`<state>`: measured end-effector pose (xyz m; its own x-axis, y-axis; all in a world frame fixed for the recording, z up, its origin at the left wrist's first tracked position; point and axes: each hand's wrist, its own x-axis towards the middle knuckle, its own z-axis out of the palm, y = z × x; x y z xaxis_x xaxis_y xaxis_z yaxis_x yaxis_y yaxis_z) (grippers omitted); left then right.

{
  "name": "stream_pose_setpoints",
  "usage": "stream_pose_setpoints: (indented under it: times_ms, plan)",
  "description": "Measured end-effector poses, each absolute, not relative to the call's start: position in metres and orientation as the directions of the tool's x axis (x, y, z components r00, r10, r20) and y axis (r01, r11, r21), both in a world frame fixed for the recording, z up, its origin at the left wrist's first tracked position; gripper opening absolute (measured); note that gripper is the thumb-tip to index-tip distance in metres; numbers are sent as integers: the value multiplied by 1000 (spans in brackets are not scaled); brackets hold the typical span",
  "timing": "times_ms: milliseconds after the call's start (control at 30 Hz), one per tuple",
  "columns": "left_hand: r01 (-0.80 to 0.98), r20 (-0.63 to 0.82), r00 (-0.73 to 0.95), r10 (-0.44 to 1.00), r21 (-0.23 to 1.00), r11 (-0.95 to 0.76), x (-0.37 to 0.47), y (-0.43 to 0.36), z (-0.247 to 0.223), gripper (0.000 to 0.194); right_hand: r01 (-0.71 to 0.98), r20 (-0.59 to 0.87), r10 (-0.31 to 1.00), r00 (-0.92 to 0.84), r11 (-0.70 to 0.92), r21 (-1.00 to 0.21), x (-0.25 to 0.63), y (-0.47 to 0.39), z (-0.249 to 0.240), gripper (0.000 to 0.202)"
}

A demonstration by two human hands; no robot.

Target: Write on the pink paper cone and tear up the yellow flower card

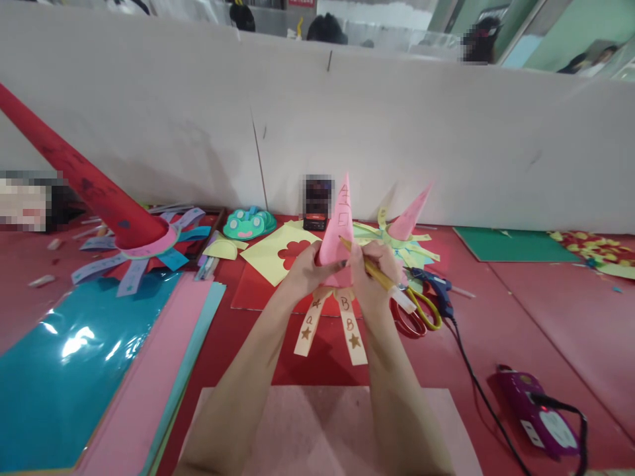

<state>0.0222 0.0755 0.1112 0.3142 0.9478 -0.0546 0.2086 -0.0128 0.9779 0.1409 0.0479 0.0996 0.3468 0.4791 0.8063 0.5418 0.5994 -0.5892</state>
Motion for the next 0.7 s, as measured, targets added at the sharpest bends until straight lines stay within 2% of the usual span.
stream_pose_setpoints:
  times_ms: [133,433,700]
  plan:
    - [245,-41,304,952,969,-37,21,74,114,36,584,782,500,372,528,-616,141,47,101,24]
    - [132,-35,324,946,991,-9,23,71,114,36,567,756,549,357,516,-643,141,49,100,24]
    - [138,-62,287,956,990,22,24,70,117,36,545,735,561,381,507,-668,139,48,100,19]
